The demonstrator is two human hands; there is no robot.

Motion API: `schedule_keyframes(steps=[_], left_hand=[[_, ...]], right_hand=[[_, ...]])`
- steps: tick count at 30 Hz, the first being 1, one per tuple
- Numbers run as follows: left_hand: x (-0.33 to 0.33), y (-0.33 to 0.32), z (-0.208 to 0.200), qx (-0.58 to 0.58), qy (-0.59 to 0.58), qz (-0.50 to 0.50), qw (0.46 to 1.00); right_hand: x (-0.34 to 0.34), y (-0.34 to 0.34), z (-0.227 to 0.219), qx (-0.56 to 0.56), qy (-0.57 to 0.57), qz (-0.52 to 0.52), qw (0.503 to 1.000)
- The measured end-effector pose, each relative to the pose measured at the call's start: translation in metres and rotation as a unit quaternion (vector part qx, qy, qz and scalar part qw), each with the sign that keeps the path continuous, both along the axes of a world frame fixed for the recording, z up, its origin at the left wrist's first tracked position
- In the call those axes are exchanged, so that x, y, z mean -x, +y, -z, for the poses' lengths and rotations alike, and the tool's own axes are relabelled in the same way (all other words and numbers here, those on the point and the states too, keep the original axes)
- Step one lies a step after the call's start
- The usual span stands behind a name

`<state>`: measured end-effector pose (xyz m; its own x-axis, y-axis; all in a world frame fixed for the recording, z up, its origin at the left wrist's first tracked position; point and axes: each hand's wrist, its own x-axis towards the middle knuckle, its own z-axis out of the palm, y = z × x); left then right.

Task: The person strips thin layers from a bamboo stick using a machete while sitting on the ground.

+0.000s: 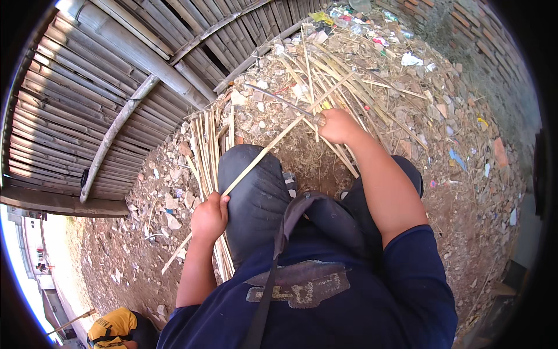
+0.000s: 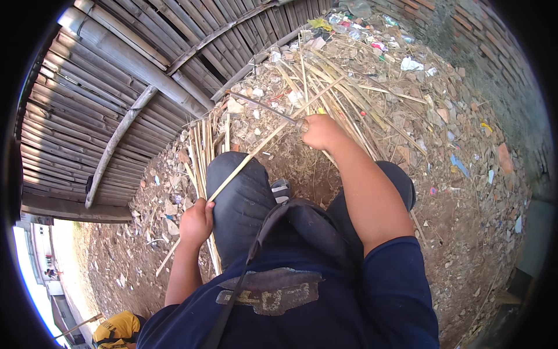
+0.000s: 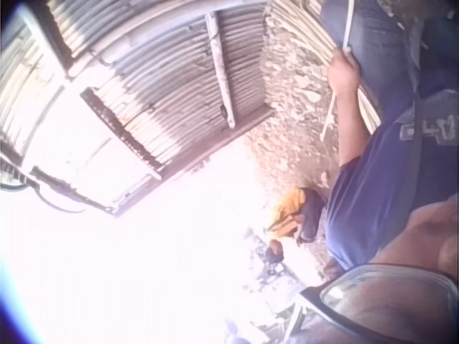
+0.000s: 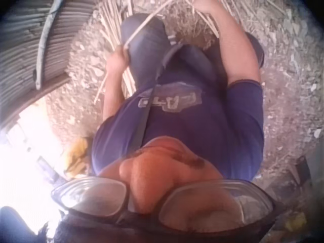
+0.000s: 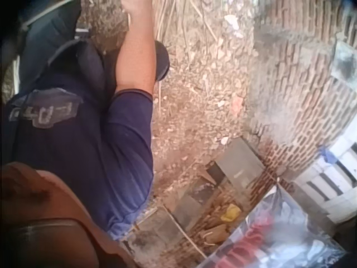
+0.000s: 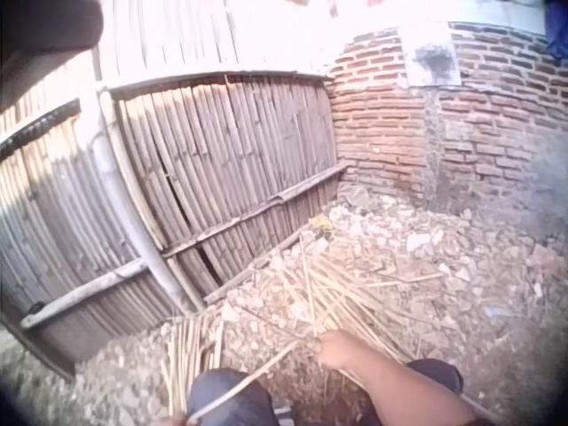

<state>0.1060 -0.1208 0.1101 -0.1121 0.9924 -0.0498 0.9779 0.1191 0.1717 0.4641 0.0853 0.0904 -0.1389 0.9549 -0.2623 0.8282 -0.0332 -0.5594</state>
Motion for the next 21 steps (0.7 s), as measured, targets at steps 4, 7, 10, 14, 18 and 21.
schedule_keyframes(steps=[4, 7, 10, 14, 18, 21], left_hand=[[0.013, -0.009, 0.006, 0.019, -0.126, 0.014, 0.992], [0.018, -0.015, 0.001, 0.089, -0.278, 0.009, 0.956], [0.022, -0.015, 0.0, 0.108, -0.279, 0.012, 0.954], [0.008, -0.017, -0.007, 0.057, -0.13, 0.003, 0.99], [0.005, -0.024, 0.008, -0.046, -0.066, 0.001, 0.997], [0.007, -0.021, 0.023, -0.039, -0.061, 0.008, 0.997]], right_hand=[[0.029, -0.028, -0.032, -0.013, -0.039, -0.149, 0.988], [0.019, -0.038, -0.049, -0.048, -0.08, -0.216, 0.972], [0.002, -0.029, -0.025, -0.075, -0.018, -0.188, 0.979], [0.018, -0.026, -0.028, -0.034, -0.057, -0.202, 0.977], [0.027, -0.031, -0.023, -0.051, -0.067, -0.213, 0.973], [0.013, -0.004, 0.015, -0.034, -0.005, -0.163, 0.986]])
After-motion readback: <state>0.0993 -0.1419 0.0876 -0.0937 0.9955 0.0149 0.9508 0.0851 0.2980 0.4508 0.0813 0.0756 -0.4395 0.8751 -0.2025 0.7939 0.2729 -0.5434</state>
